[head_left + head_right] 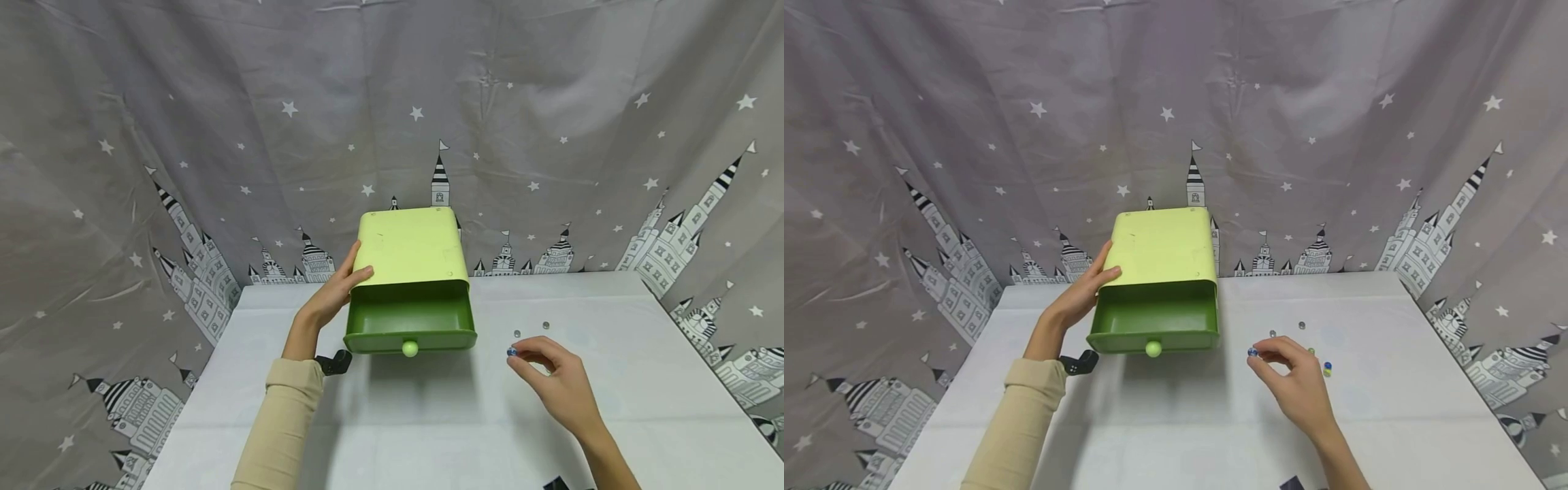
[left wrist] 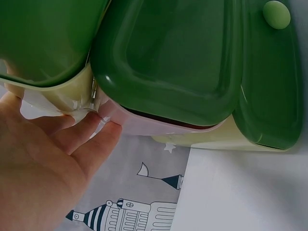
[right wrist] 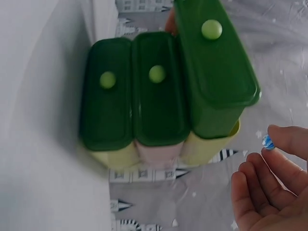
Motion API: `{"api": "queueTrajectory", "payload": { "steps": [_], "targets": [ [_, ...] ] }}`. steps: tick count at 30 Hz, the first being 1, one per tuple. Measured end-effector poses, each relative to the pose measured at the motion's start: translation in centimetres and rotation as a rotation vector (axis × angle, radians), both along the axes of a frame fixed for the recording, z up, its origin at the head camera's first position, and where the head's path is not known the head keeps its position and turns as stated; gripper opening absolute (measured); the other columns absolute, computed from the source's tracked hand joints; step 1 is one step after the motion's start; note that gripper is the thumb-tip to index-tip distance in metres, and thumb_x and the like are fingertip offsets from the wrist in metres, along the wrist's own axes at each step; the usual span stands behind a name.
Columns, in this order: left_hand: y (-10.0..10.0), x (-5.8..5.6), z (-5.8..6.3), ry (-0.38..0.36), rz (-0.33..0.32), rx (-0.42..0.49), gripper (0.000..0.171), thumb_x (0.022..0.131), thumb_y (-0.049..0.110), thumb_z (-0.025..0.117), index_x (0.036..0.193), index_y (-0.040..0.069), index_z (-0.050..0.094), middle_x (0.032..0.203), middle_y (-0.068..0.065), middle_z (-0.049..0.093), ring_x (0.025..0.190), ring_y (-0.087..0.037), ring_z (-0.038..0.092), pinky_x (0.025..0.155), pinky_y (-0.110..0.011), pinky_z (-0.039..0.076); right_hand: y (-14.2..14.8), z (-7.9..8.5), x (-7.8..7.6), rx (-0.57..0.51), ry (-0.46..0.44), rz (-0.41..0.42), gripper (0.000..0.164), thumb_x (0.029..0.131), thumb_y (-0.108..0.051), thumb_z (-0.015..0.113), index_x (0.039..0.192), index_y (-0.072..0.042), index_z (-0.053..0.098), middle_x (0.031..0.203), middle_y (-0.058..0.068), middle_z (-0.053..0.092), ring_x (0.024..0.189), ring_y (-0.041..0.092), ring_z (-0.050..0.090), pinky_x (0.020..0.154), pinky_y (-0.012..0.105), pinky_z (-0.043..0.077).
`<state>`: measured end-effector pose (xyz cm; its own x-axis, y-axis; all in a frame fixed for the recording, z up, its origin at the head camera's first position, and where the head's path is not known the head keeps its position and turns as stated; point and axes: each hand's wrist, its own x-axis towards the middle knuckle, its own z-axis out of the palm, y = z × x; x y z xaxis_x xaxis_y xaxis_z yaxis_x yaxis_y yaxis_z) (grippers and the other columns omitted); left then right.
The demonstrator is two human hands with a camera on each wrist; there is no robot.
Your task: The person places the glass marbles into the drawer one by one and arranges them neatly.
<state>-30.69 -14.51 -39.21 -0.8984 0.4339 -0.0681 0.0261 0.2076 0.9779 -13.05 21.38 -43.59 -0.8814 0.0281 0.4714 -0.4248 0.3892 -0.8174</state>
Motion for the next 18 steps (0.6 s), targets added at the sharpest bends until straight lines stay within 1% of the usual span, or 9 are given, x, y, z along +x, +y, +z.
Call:
{"api": "queueTrajectory", "payload": {
  "steps": [1,3,8,14,18],
  "targets": [
    [-0.1,-0.3,-0.4,0.002,0.003,0.001,0.079,0.102,0.040,0.050,0.157,0.041,-0.007,0.163,0.004,-0.013,0.148,-0.027,-0.007,0.110,-0.069,0.008,-0.3,0.2,-0.1,-0.010,0.006,0.011,0.015,0.086,0.003,0.073,0.099,-0.005,0.073,0.096,0.004,0.067,0.088,0.009,0.064,0.083,0.017,0.049],
    [-0.1,-0.4,-0.7,0.006,0.008,-0.002,0.078,0.101,0.042,0.050,0.156,0.045,-0.006,0.163,0.006,-0.012,0.148,-0.027,-0.007,0.109,-0.069,0.007,-0.9,0.4,-0.2,-0.031,0.017,0.038,0.017,0.086,0.005,0.073,0.099,-0.005,0.072,0.097,0.005,0.067,0.089,0.010,0.064,0.083,0.017,0.050],
    [-0.1,-0.3,-1.1,0.012,0.012,-0.004,0.076,0.100,0.048,0.051,0.153,0.051,-0.003,0.162,0.010,-0.011,0.148,-0.025,-0.006,0.109,-0.070,0.007,-2.3,1.1,-0.5,-0.063,0.038,0.084,0.018,0.086,0.006,0.072,0.100,-0.005,0.072,0.097,0.004,0.067,0.089,0.012,0.064,0.082,0.020,0.051],
    [0.0,-0.3,-1.0,0.028,0.019,0.005,0.076,0.099,0.049,0.052,0.153,0.053,0.000,0.162,0.011,-0.009,0.148,-0.023,-0.004,0.110,-0.069,0.009,-4.0,2.3,-1.0,-0.084,0.094,0.110,0.019,0.085,0.006,0.073,0.099,-0.007,0.072,0.096,0.003,0.067,0.089,0.014,0.063,0.083,0.022,0.051],
    [-0.1,-0.3,-0.8,0.026,0.018,0.005,0.076,0.100,0.047,0.052,0.153,0.051,-0.002,0.162,0.012,-0.010,0.148,-0.022,-0.005,0.110,-0.068,0.009,-5.1,2.9,-1.4,-0.078,0.137,0.117,0.021,0.084,0.007,0.074,0.100,-0.006,0.073,0.096,0.004,0.067,0.091,0.016,0.062,0.084,0.022,0.050]
  ]
}}
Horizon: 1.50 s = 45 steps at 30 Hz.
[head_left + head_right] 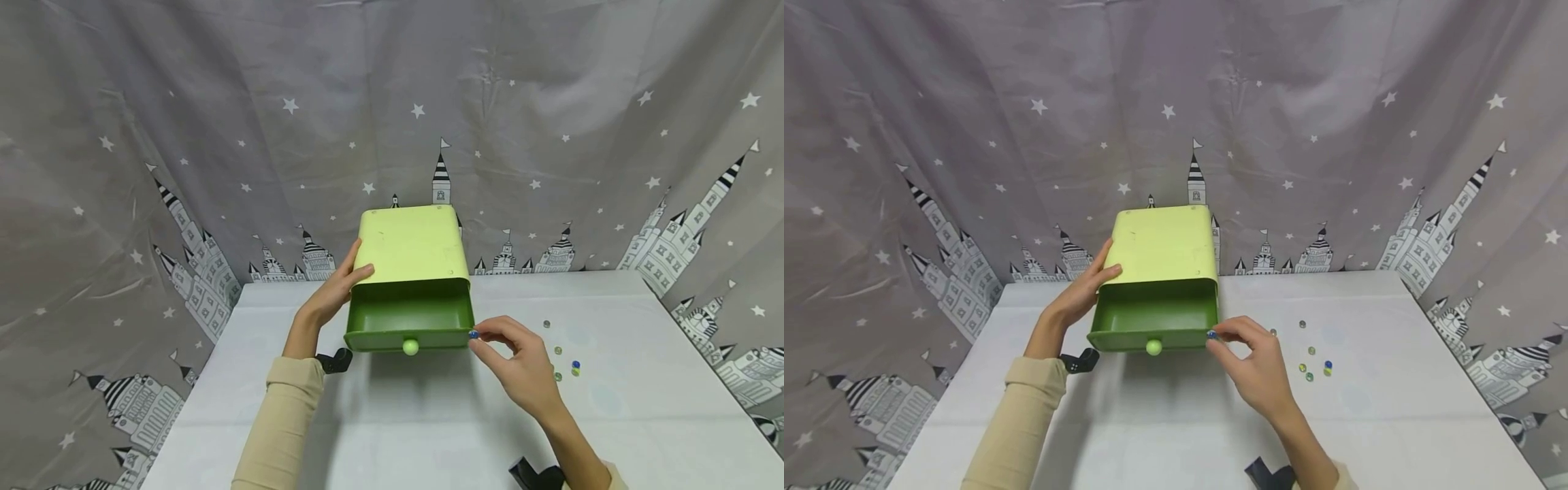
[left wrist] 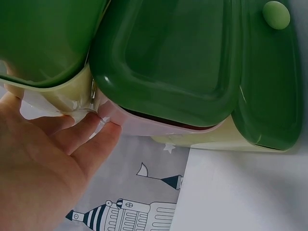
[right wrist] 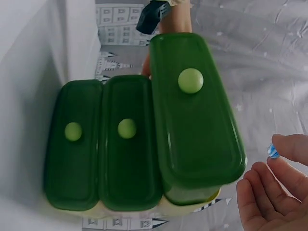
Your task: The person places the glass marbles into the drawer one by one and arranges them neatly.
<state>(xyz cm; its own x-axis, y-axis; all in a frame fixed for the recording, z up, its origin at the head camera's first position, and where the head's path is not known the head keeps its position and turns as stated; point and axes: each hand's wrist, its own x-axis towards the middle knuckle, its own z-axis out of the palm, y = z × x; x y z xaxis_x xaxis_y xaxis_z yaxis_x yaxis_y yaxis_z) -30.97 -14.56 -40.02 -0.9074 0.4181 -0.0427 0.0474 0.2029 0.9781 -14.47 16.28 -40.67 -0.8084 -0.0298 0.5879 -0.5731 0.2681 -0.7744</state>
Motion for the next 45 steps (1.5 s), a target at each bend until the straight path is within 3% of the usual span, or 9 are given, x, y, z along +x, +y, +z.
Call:
{"api": "queueTrajectory", "payload": {
  "steps": [8,16,27,36,45],
  "targets": [
    [0.0,0.1,0.6,-0.020,-0.010,-0.008,0.079,0.102,0.040,0.049,0.156,0.041,-0.008,0.163,0.004,-0.013,0.148,-0.028,-0.008,0.109,-0.069,0.008,-1.6,0.9,-0.7,0.050,0.087,-0.058,0.021,0.081,0.005,0.077,0.098,-0.007,0.073,0.094,0.000,0.068,0.086,0.018,0.062,0.082,0.022,0.049],
    [0.5,1.9,2.7,-0.025,-0.015,-0.003,0.081,0.102,0.036,0.049,0.158,0.033,-0.009,0.163,-0.001,-0.013,0.148,-0.031,-0.006,0.108,-0.071,0.008,-2.7,1.5,-1.8,0.042,0.109,-0.043,0.020,0.080,0.006,0.077,0.096,-0.005,0.073,0.093,0.002,0.068,0.086,0.019,0.063,0.082,0.026,0.051],
    [0.5,1.9,2.6,-0.030,-0.017,0.000,0.081,0.102,0.037,0.050,0.158,0.035,-0.008,0.163,0.001,-0.013,0.148,-0.029,-0.007,0.109,-0.070,0.007,-3.5,1.3,-3.1,0.026,0.025,-0.020,0.017,0.083,0.004,0.076,0.098,-0.003,0.074,0.093,0.001,0.069,0.089,0.016,0.064,0.082,0.030,0.053],
    [0.5,2.1,2.9,-0.022,-0.016,-0.004,0.081,0.102,0.036,0.050,0.158,0.034,-0.008,0.163,0.001,-0.012,0.148,-0.029,-0.007,0.109,-0.070,0.008,-3.7,1.3,-3.5,0.044,0.016,-0.028,0.017,0.082,0.003,0.076,0.098,-0.002,0.073,0.093,0.002,0.068,0.088,0.017,0.065,0.082,0.028,0.052],
    [0.6,2.0,2.7,-0.016,-0.023,0.004,0.081,0.102,0.035,0.050,0.159,0.033,-0.008,0.164,0.000,-0.012,0.148,-0.029,-0.007,0.109,-0.070,0.009,-3.7,1.0,-4.0,0.049,0.007,-0.043,0.018,0.083,0.002,0.076,0.101,0.001,0.073,0.096,0.009,0.069,0.092,0.023,0.066,0.082,0.042,0.054]
  ]
}}
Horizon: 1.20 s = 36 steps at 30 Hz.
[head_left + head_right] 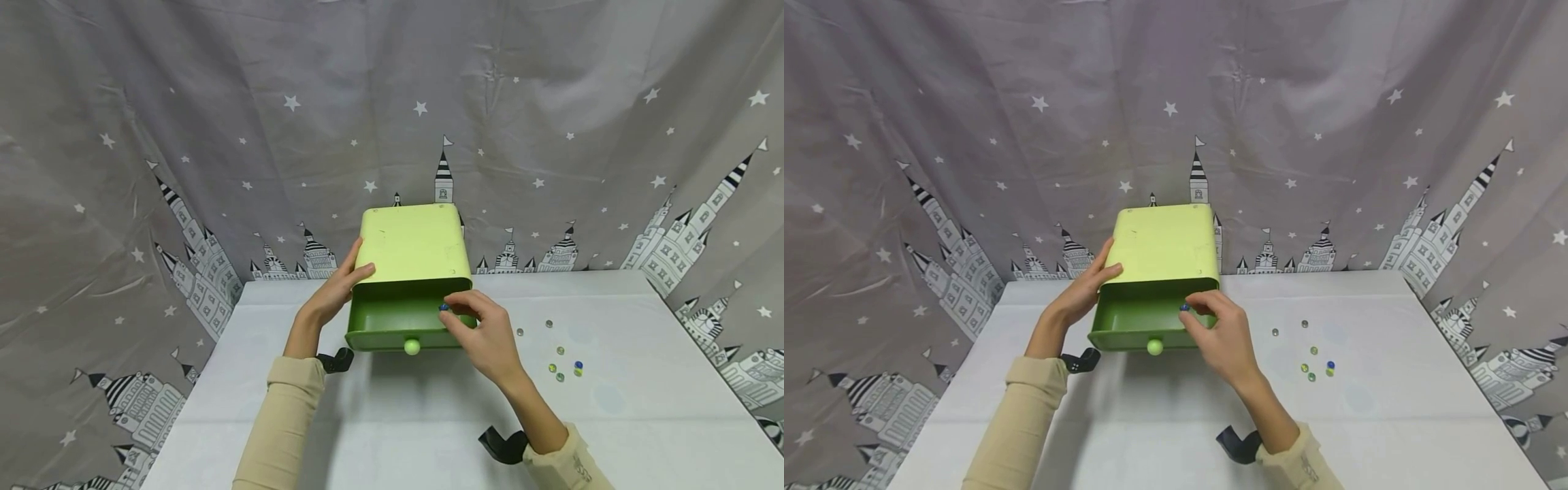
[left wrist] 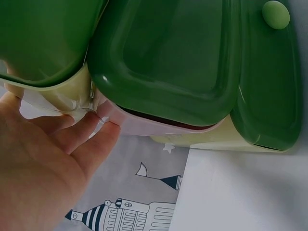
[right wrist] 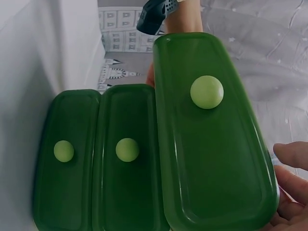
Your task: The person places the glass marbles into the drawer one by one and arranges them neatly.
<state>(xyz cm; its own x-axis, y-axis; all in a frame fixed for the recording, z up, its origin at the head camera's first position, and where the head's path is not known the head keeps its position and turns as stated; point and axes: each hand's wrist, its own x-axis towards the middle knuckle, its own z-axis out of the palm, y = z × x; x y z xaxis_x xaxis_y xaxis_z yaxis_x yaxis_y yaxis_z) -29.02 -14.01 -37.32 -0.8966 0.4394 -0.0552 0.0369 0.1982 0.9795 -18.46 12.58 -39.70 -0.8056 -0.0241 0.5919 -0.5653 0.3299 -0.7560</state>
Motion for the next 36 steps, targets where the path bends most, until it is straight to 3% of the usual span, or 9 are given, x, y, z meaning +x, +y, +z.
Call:
{"api": "queueTrajectory", "payload": {
  "steps": [10,17,21,30,36],
  "targets": [
    [-0.1,0.1,-0.1,-0.001,0.005,-0.003,0.081,0.102,0.035,0.049,0.158,0.032,-0.009,0.164,-0.001,-0.013,0.148,-0.029,-0.006,0.109,-0.069,0.009,0.1,-0.4,0.2,-0.006,-0.008,0.012,0.020,0.084,0.000,0.076,0.104,0.002,0.072,0.100,0.013,0.068,0.097,0.026,0.064,0.086,0.040,0.052],
    [-0.6,-1.7,-2.3,-0.002,0.011,-0.005,0.079,0.102,0.038,0.049,0.157,0.040,-0.008,0.163,0.003,-0.012,0.148,-0.027,-0.007,0.109,-0.069,0.009,0.2,-0.2,0.6,0.020,0.002,0.019,0.022,0.083,0.002,0.077,0.104,0.002,0.072,0.101,0.013,0.068,0.096,0.027,0.064,0.085,0.040,0.052],
    [-0.7,-2.1,-2.9,0.008,0.020,-0.002,0.078,0.101,0.042,0.050,0.155,0.046,-0.006,0.163,0.008,-0.011,0.148,-0.025,-0.006,0.108,-0.071,0.008,0.3,0.0,0.8,0.042,0.022,0.018,0.022,0.081,0.003,0.078,0.102,0.003,0.072,0.099,0.013,0.068,0.094,0.028,0.064,0.083,0.040,0.052],
    [-0.7,-2.1,-3.1,0.019,0.027,0.004,0.077,0.100,0.047,0.052,0.154,0.051,-0.003,0.162,0.013,-0.009,0.148,-0.021,-0.005,0.109,-0.070,0.008,0.6,0.2,1.0,0.060,0.037,0.013,0.022,0.081,0.003,0.077,0.102,0.004,0.071,0.098,0.013,0.067,0.092,0.029,0.062,0.081,0.040,0.052],
    [-0.7,-2.3,-2.9,0.010,0.020,-0.002,0.078,0.101,0.042,0.051,0.155,0.046,-0.006,0.162,0.009,-0.012,0.148,-0.023,-0.008,0.110,-0.069,0.008,1.3,0.0,1.1,0.063,0.043,0.003,0.022,0.081,0.003,0.077,0.102,0.003,0.071,0.098,0.011,0.068,0.092,0.029,0.063,0.085,0.030,0.051]
  ]
}}
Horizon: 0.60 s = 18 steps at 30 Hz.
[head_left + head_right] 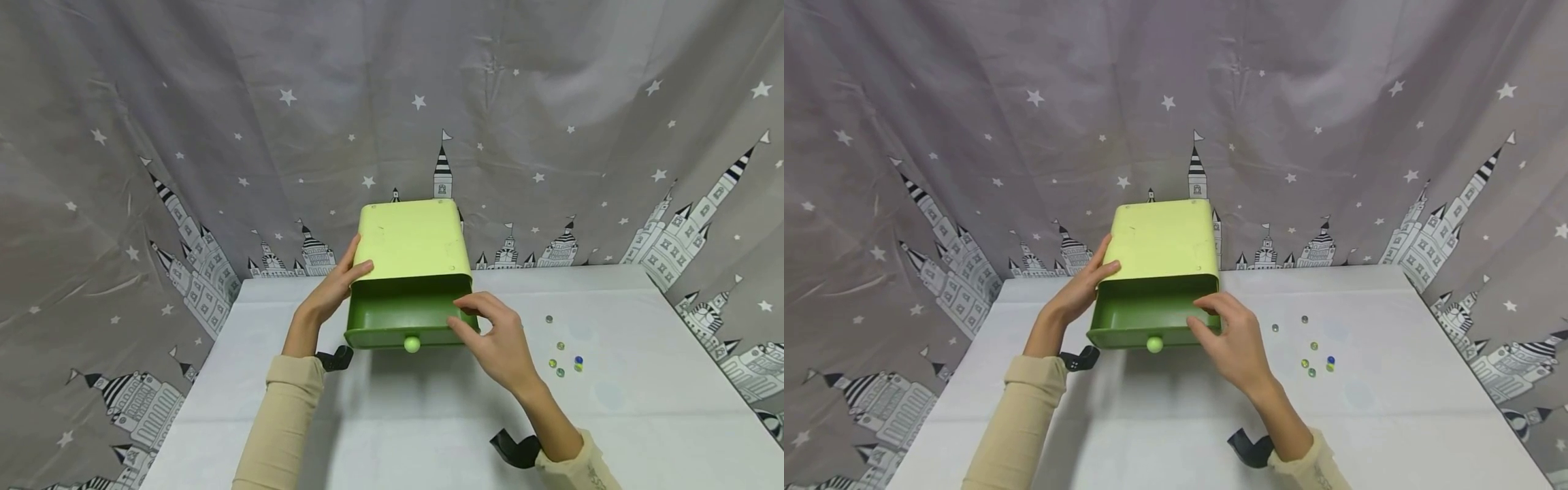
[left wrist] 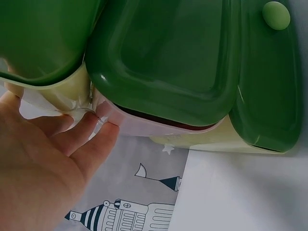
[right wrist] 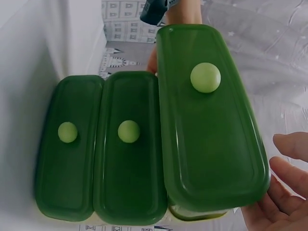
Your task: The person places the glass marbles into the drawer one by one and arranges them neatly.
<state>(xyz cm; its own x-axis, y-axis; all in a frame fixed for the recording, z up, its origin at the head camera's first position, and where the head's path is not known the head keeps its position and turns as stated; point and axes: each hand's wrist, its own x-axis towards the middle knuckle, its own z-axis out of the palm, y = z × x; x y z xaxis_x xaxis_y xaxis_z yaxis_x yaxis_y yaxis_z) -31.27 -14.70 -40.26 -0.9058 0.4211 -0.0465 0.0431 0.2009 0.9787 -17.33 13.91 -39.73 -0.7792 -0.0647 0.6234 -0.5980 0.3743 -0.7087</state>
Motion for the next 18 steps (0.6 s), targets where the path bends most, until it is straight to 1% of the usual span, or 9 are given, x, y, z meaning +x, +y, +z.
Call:
{"api": "queueTrajectory", "payload": {
  "steps": [3,7,10,16,18],
  "targets": [
    [0.0,0.2,0.5,-0.009,-0.002,-0.004,0.079,0.102,0.039,0.050,0.156,0.042,-0.007,0.163,0.007,-0.012,0.148,-0.025,-0.008,0.110,-0.069,0.007,0.4,-0.2,0.1,-0.003,-0.001,-0.001,0.021,0.082,0.002,0.077,0.102,0.001,0.072,0.099,0.010,0.068,0.093,0.029,0.064,0.086,0.025,0.050],
    [0.4,1.3,1.8,-0.016,-0.005,-0.001,0.081,0.102,0.037,0.050,0.158,0.035,-0.008,0.163,0.003,-0.012,0.148,-0.026,-0.008,0.110,-0.068,0.007,1.1,-0.5,0.4,-0.005,0.003,-0.017,0.019,0.083,0.002,0.077,0.101,0.001,0.072,0.100,0.009,0.068,0.094,0.026,0.064,0.086,0.023,0.049],
    [0.6,2.0,2.6,-0.014,-0.006,0.006,0.082,0.102,0.036,0.050,0.158,0.032,-0.009,0.163,0.002,-0.013,0.148,-0.026,-0.008,0.110,-0.069,0.007,1.7,-0.7,0.7,-0.002,0.005,-0.040,0.019,0.082,0.003,0.077,0.101,0.001,0.072,0.101,0.009,0.069,0.095,0.024,0.064,0.086,0.021,0.048],
    [0.6,2.0,2.6,-0.016,-0.007,0.013,0.081,0.101,0.037,0.050,0.159,0.034,-0.008,0.163,0.002,-0.012,0.148,-0.026,-0.008,0.110,-0.068,0.006,3.4,-1.8,1.0,0.025,-0.013,-0.096,0.021,0.081,0.003,0.078,0.101,-0.003,0.073,0.101,0.001,0.068,0.095,0.018,0.062,0.087,0.018,0.047],
    [0.6,2.0,2.6,-0.017,-0.007,0.011,0.081,0.101,0.037,0.050,0.159,0.034,-0.007,0.163,0.002,-0.012,0.148,-0.025,-0.008,0.110,-0.068,0.006,3.9,-2.2,1.2,0.036,-0.020,-0.115,0.021,0.081,0.003,0.077,0.101,-0.004,0.073,0.100,0.001,0.068,0.095,0.018,0.062,0.087,0.018,0.047]
  ]
}}
